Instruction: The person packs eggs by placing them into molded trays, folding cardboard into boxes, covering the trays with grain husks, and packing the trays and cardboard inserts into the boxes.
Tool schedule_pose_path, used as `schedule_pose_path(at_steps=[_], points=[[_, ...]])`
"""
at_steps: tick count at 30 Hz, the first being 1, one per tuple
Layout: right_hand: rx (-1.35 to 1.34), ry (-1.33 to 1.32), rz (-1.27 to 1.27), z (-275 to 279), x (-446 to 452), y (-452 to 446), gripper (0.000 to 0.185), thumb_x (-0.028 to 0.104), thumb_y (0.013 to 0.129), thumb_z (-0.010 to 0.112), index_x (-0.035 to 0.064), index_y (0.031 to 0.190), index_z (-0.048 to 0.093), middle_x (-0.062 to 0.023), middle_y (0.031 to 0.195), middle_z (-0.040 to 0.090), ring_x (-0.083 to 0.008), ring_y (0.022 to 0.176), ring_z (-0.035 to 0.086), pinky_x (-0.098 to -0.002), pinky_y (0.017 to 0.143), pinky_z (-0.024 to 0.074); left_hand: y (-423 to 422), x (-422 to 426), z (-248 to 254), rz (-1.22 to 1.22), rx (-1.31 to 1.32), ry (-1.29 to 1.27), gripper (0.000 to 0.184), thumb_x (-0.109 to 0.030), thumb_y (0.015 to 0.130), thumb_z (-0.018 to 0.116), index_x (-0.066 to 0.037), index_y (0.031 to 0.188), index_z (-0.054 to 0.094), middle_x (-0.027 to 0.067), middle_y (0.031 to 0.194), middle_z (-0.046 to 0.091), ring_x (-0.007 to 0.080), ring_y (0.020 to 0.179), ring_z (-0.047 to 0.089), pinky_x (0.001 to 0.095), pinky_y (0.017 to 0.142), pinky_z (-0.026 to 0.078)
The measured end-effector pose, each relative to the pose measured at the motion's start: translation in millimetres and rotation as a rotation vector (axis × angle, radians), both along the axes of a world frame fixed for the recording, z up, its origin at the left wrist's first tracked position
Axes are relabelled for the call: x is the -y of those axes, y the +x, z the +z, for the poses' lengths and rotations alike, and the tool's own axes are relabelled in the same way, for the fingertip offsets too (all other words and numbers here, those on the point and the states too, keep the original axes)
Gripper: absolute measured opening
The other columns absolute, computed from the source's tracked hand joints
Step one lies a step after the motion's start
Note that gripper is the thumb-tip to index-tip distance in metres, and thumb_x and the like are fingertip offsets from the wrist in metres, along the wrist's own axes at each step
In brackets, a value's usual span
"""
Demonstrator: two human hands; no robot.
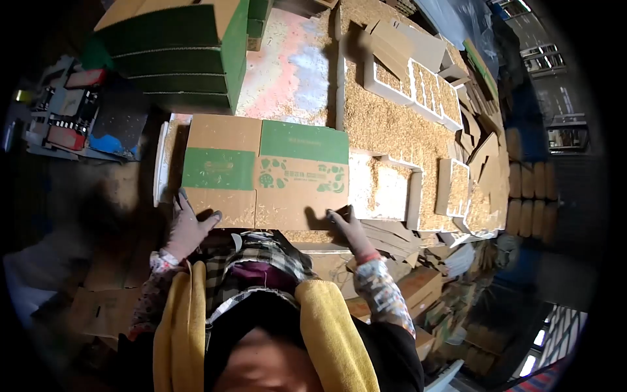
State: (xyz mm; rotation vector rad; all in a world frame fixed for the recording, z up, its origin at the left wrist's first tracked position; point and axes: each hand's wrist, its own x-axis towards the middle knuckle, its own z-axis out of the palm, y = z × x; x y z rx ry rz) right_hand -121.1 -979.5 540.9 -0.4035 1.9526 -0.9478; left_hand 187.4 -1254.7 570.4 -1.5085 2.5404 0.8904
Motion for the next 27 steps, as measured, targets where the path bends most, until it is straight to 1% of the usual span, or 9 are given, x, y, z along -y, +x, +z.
schedule_pose_path(at_steps=[6,10,14,16,19,22,25,26,27], points=[[-0.294,-0.79,-0.496,134,2,-39,0.041,0.024,0.092,0.053,-0.0039,0.122,0.047,-0.0091,0.111,0.055,-0.0167,0.101,0.053,-0.0284,0.091,0.0409,-23,35,171,-0.094,-0.635,0.175,0.043,-0.011,0.072,0.072,0.003,0.11,0.058,0.0152,0.096,0.064,0.0238,0.094,0.062,0.0306,0.086,0.046],[-0.416,-0.944,-0.56,144,72,-62,0.027,0.016,0.086,0.062,-0.0005,0.105,0.051,-0.0041,0.092,0.055,-0.0122,0.086,0.052,-0.0261,0.08,0.0418,-94,124,127,0.045,-0.785,0.198,0.029,-0.024,0.078,0.067,0.003,0.09,0.063,0.0113,0.083,0.066,0.0166,0.075,0.062,0.0273,0.074,0.049],[-0.116,-0.927,-0.346,162,96,-100,0.02,0.016,0.085,0.06,0.0026,0.097,0.052,-0.0031,0.088,0.053,-0.0086,0.078,0.048,-0.0241,0.069,0.0415,-150,71,181,-0.574,0.016,-0.798,0.021,-0.017,0.077,0.053,-0.002,0.068,0.064,0.0148,0.066,0.063,0.031,0.062,0.063,0.0403,0.051,0.05],[-0.259,-0.869,-0.38,131,121,-134,0.034,0.019,0.084,0.063,-0.0009,0.108,0.05,-0.006,0.091,0.055,-0.0144,0.084,0.053,-0.0284,0.076,0.0438,-161,0,202,-0.929,0.028,-0.772,0.027,-0.024,0.074,0.053,-0.007,0.055,0.063,0.0154,0.064,0.062,0.03,0.061,0.063,0.0391,0.056,0.05],[-0.44,-0.949,-0.066,132,157,-80,0.068,0.028,0.081,0.068,-0.0059,0.129,0.034,-0.0209,0.124,0.047,-0.0282,0.115,0.046,-0.0358,0.099,0.035,-183,-14,180,-0.743,0.053,0.374,0.066,-0.061,0.086,0.042,-0.001,0.077,0.066,0.0135,0.072,0.065,0.0279,0.071,0.063,0.0389,0.07,0.048],[-0.912,-0.163,0.051,120,143,-91,0.098,0.037,0.069,0.078,-0.0023,0.139,0.022,-0.0257,0.136,0.036,-0.035,0.126,0.037,-0.0376,0.104,0.0306,-162,-8,136,-1.225,-0.217,0.792,0.075,-0.059,0.087,0.046,-0.001,0.134,0.039,0.0193,0.134,0.044,0.0276,0.127,0.039,0.0348,0.107,0.028],[-0.596,-0.272,0.379,109,140,-133,0.081,0.039,0.068,0.078,-0.0007,0.129,0.041,-0.019,0.118,0.052,-0.0274,0.11,0.05,-0.036,0.095,0.0396,-141,-7,150,-0.73,-0.497,0.368,0.083,-0.049,0.085,0.058,0.002,0.139,0.021,0.0224,0.138,0.034,0.032,0.132,0.029,0.0374,0.111,0.02],[-0.169,-0.423,0.57,119,139,-151,0.066,0.037,0.074,0.075,-0.0013,0.122,0.051,-0.0126,0.102,0.064,-0.0203,0.095,0.06,-0.0323,0.088,0.046,-151,2,136,-0.3,-0.212,-0.29,0.093,-0.043,0.076,0.071,0.004,0.138,0.02,0.022,0.134,0.036,0.033,0.127,0.033,0.0396,0.107,0.026],[-0.097,-0.273,0.606,146,141,-165,0.06,0.034,0.078,0.072,-0.0021,0.121,0.052,-0.0096,0.1,0.064,-0.0179,0.091,0.06,-0.0309,0.085,0.0472,-151,25,93,-0.261,-0.45,-0.111,0.097,-0.041,0.071,0.075,0.004,0.137,0.02,0.0224,0.133,0.036,0.0336,0.125,0.033,0.0413,0.105,0.027]])
